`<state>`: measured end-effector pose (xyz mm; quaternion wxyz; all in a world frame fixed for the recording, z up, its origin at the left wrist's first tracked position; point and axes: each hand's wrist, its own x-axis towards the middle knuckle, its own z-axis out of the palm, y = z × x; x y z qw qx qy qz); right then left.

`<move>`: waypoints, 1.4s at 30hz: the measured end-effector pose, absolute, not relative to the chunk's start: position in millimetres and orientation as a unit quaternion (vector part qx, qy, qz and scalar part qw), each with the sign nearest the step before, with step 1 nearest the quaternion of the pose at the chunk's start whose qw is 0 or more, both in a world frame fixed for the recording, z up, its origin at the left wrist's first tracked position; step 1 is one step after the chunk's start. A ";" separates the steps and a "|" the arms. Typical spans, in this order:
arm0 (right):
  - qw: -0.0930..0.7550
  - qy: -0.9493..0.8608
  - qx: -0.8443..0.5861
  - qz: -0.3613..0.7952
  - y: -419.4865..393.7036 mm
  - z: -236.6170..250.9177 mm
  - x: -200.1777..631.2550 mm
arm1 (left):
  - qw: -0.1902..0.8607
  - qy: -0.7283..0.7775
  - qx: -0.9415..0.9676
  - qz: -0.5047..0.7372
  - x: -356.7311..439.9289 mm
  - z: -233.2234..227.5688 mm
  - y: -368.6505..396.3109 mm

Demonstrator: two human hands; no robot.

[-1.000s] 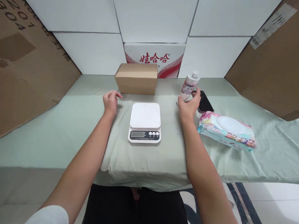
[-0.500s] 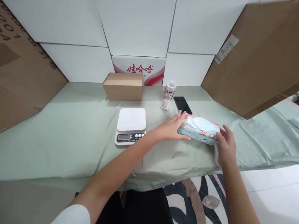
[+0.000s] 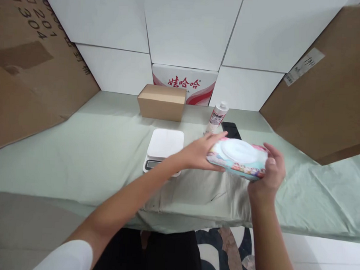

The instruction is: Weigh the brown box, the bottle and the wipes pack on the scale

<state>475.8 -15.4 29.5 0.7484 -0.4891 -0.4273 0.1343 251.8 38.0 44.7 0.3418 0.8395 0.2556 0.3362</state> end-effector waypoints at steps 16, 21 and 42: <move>0.658 -0.547 -0.423 0.298 50.4 5.4 286.8 | 0.105 0.350 0.807 0.465 61.1 -2.7 55.7; 0.618 -0.550 -0.456 0.327 53.5 6.6 288.3 | 0.134 0.394 0.797 0.438 60.8 -1.9 52.9; 0.585 -0.661 -0.402 0.242 79.0 -4.5 352.7 | 0.259 0.311 0.809 0.426 21.6 -15.6 75.9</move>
